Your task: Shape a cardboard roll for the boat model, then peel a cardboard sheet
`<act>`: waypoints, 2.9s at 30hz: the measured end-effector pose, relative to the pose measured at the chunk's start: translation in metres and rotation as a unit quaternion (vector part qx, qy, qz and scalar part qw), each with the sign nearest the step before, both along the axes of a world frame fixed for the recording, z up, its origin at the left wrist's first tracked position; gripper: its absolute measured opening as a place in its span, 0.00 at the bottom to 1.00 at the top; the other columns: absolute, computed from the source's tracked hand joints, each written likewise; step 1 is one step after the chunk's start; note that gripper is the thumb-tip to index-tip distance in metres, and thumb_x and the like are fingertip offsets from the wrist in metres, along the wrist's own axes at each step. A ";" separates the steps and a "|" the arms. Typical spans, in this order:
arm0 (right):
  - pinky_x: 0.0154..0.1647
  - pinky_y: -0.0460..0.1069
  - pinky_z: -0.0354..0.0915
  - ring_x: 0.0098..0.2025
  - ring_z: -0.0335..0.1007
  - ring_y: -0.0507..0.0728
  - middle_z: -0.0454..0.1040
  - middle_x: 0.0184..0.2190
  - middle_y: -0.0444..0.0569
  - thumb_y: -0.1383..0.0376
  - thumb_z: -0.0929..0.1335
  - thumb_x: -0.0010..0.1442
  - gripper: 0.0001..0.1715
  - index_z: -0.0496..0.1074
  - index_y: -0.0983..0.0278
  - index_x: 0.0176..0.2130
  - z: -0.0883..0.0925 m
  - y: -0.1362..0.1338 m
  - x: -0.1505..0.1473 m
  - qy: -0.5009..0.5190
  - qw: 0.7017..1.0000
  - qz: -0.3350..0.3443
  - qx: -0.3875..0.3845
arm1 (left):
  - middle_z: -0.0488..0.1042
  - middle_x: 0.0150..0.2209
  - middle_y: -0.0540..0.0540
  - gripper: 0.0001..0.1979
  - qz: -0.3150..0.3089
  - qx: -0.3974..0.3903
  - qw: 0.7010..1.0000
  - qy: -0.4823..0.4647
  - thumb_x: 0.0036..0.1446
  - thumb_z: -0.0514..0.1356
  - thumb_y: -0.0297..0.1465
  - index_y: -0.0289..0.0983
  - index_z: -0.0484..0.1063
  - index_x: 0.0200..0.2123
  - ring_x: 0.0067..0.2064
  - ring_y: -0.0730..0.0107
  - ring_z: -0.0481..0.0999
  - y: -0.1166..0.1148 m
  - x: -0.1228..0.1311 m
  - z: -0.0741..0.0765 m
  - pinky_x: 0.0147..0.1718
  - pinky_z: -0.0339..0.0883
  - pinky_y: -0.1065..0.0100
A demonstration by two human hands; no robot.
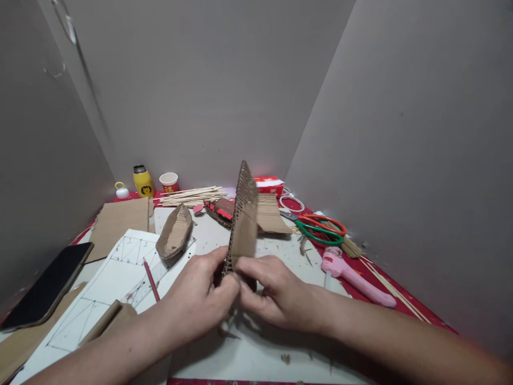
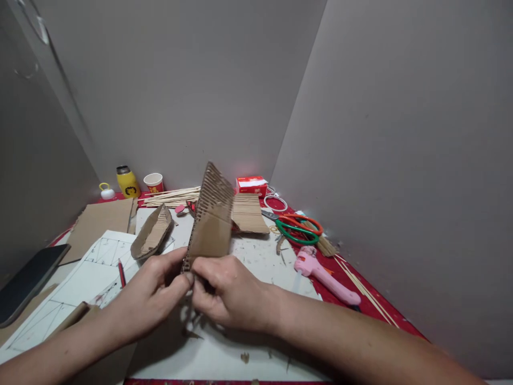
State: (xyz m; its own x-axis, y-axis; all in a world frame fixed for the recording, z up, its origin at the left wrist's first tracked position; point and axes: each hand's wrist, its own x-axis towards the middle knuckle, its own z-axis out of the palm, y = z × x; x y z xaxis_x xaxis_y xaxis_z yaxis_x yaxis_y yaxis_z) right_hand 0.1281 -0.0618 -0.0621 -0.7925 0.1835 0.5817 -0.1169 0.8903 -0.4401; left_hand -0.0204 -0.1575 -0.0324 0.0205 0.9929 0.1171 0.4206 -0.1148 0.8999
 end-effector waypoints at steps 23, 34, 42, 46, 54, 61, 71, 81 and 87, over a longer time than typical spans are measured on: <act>0.20 0.43 0.55 0.19 0.59 0.48 0.66 0.20 0.41 0.69 0.61 0.60 0.07 0.61 0.62 0.30 0.000 0.006 0.013 0.047 0.980 0.121 -0.153 | 0.72 0.27 0.51 0.15 -0.080 -0.100 0.956 -0.264 0.51 0.54 0.24 0.34 0.74 0.41 0.28 0.74 0.67 0.013 -0.010 -0.008 0.30 0.62 0.73; 0.23 0.44 0.56 0.23 0.56 0.49 0.61 0.21 0.41 0.60 0.65 0.57 0.12 0.60 0.62 0.27 0.019 0.005 0.008 -0.056 0.988 -0.080 -0.120 | 0.76 0.38 0.47 0.15 0.047 0.091 0.994 0.043 0.59 0.50 0.23 0.37 0.69 0.47 0.37 0.67 0.72 0.003 0.001 -0.012 0.38 0.64 0.67; 0.23 0.45 0.51 0.20 0.52 0.49 0.57 0.19 0.39 0.68 0.59 0.62 0.13 0.54 0.61 0.26 0.016 0.006 -0.006 -0.029 0.990 -0.135 0.022 | 0.74 0.32 0.48 0.16 0.054 0.060 0.992 0.098 0.59 0.49 0.24 0.36 0.66 0.49 0.33 0.65 0.72 0.000 0.005 -0.015 0.34 0.63 0.67; 0.23 0.45 0.50 0.21 0.51 0.50 0.59 0.21 0.41 0.70 0.59 0.62 0.12 0.53 0.60 0.27 0.010 0.006 -0.008 -0.019 0.993 -0.049 0.103 | 0.72 0.31 0.51 0.10 0.066 0.057 0.994 0.062 0.55 0.51 0.21 0.37 0.67 0.37 0.32 0.70 0.68 0.001 0.003 -0.009 0.33 0.61 0.70; 0.25 0.45 0.54 0.22 0.54 0.50 0.60 0.21 0.42 0.68 0.57 0.65 0.13 0.56 0.61 0.28 0.014 0.010 0.001 0.027 1.000 0.004 -0.005 | 0.74 0.30 0.51 0.11 0.022 -0.022 0.985 -0.168 0.54 0.51 0.23 0.35 0.72 0.35 0.31 0.71 0.71 0.006 -0.004 0.001 0.33 0.65 0.71; 0.26 0.45 0.58 0.24 0.58 0.50 0.63 0.24 0.44 0.66 0.57 0.66 0.12 0.60 0.62 0.31 0.004 0.011 0.004 0.034 0.997 0.054 -0.043 | 0.77 0.30 0.50 0.11 0.008 -0.054 0.978 -0.201 0.51 0.56 0.23 0.35 0.76 0.36 0.33 0.69 0.74 0.009 -0.006 -0.003 0.34 0.66 0.70; 0.29 0.46 0.62 0.27 0.62 0.52 0.68 0.26 0.45 0.60 0.61 0.66 0.13 0.71 0.62 0.35 -0.002 0.008 0.014 0.161 0.957 -0.058 -0.234 | 0.81 0.37 0.44 0.14 0.051 -0.047 0.943 -0.325 0.49 0.67 0.29 0.34 0.76 0.41 0.36 0.63 0.79 0.014 -0.029 0.007 0.40 0.71 0.64; 0.26 0.48 0.61 0.20 0.52 0.51 0.58 0.18 0.40 0.57 0.67 0.62 0.13 0.72 0.59 0.28 0.002 0.009 0.021 0.239 0.892 -0.081 -0.376 | 0.81 0.39 0.41 0.18 0.067 -0.052 0.918 -0.388 0.45 0.67 0.24 0.33 0.76 0.43 0.38 0.59 0.80 0.020 -0.038 0.010 0.44 0.72 0.60; 0.20 0.47 0.61 0.19 0.59 0.52 0.63 0.18 0.41 0.57 0.68 0.59 0.14 0.68 0.59 0.25 0.017 0.010 0.027 0.276 0.856 -0.092 -0.428 | 0.81 0.37 0.40 0.17 0.078 -0.048 0.914 -0.395 0.43 0.67 0.23 0.31 0.77 0.41 0.40 0.55 0.80 0.023 -0.047 0.015 0.46 0.71 0.57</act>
State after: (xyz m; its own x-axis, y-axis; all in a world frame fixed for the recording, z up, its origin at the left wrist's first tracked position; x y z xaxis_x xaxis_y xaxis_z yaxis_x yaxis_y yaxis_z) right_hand 0.1553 -0.0522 -0.0448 -0.3524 0.8215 0.4482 -0.4106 0.2946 -0.8629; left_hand -0.0673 -0.1345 -0.0177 -0.1760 0.9829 -0.0542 -0.3604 -0.0131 0.9327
